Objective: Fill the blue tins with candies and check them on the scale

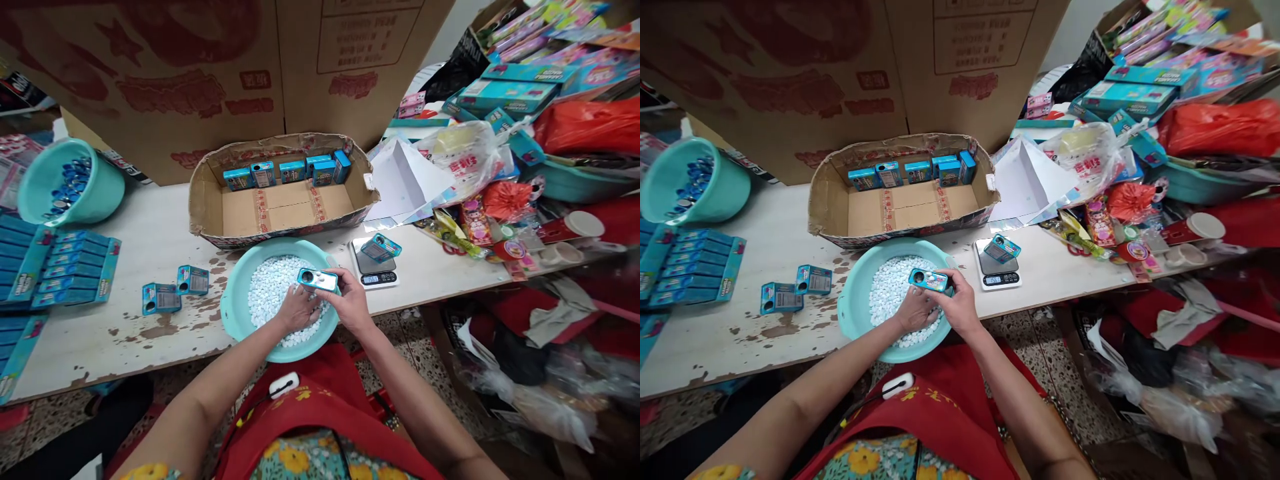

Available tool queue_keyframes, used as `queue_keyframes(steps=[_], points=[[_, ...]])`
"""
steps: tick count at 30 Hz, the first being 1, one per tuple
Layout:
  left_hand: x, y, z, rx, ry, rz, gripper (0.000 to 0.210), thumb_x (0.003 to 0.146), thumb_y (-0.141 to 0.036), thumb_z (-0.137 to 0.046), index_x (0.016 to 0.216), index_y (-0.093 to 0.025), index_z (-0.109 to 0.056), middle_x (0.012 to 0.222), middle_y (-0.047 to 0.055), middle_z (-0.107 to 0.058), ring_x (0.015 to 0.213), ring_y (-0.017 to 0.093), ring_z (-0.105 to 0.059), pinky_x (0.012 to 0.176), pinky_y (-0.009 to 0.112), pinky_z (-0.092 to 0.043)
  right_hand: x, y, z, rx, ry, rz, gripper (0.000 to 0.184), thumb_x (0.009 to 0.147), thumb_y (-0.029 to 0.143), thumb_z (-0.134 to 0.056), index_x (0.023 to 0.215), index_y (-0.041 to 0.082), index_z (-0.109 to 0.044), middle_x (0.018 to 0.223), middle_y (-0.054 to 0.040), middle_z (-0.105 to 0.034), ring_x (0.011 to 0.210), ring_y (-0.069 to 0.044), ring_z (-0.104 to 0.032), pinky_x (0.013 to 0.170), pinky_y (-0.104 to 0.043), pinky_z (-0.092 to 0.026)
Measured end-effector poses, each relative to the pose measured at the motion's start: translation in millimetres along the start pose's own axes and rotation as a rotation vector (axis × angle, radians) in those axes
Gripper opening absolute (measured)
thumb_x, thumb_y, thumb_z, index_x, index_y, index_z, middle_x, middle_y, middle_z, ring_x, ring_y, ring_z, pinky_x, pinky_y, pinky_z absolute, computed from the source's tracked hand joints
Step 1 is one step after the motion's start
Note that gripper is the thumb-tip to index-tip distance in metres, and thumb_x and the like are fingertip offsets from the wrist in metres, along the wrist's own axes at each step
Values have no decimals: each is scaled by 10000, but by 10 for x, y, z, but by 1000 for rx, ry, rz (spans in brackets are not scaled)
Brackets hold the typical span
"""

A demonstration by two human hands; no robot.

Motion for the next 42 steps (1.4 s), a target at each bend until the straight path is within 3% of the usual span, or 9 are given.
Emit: queue_keyframes(steps=[2,6,11,14,18,22,27,42], points=[[6,193,81,-117,-22,169,332,755,-310,-585,1073,-222,-621,1197,127,-561,1181,326,-433,984,526,-318,-3,-42,-32,7,15,-17,401,665,285,-782,1020,231,-602,956,-21,-642,876,-192,-611,818,-330,-487],[-57,535,281,-264,-186,439,225,709,-248,-608,922,-179,-630,1045,128,-608,1045,303,-521,867,428,-419,-34,-165,-45,-18,0,-59,418,666,315,-779,1026,228,-587,955,-27,-645,876,-201,-619,818,-349,-496],[-220,605,568,-499,-390,669,222,806,-384,-508,899,-194,-574,726,14,-589,630,160,-568,596,271,-448,-43,-290,-125,-162,19,-28,397,678,333,-753,1023,217,-595,996,-43,-632,916,-216,-611,833,-360,-484],[-279,427,798,-810,-536,690,312,828,-477,-463,953,-197,-525,682,-13,-563,498,117,-517,454,220,-381,-40,-351,-273,-284,39,17,336,684,294,-730,985,209,-607,984,-43,-625,944,-226,-595,854,-370,-462],[-235,163,1050,-1478,-829,543,244,721,-378,-626,818,-185,-514,668,-22,-562,527,105,-547,494,213,-422,-72,-391,-506,-380,119,19,286,670,268,-719,932,214,-618,936,-32,-631,920,-232,-590,843,-381,-452],[-190,95,1194,-1581,-995,503,220,724,-348,-633,746,-172,-503,684,-20,-567,551,97,-567,535,213,-458,-111,-280,-596,-368,138,53,327,672,283,-736,970,225,-617,968,-36,-638,950,-236,-585,859,-373,-441],[-144,116,1252,-1635,-982,551,262,735,-374,-653,793,-168,-501,704,-6,-591,552,102,-579,531,220,-465,-92,-163,-575,-366,133,50,310,680,262,-737,964,217,-622,966,-39,-630,946,-233,-588,856,-360,-439],[-75,65,1370,-1591,-930,413,318,783,-429,-633,684,-169,-480,613,-25,-522,509,80,-523,519,208,-431,-109,-115,-565,-352,88,28,330,674,301,-735,974,223,-623,966,-33,-633,936,-229,-592,853,-371,-451]])
Point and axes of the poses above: each hand's wrist, its own x-axis towards the middle knuckle, its own z-axis out of the back of the hand, y = z × x, the point moved 3 cm from there along x, towards the middle knuckle
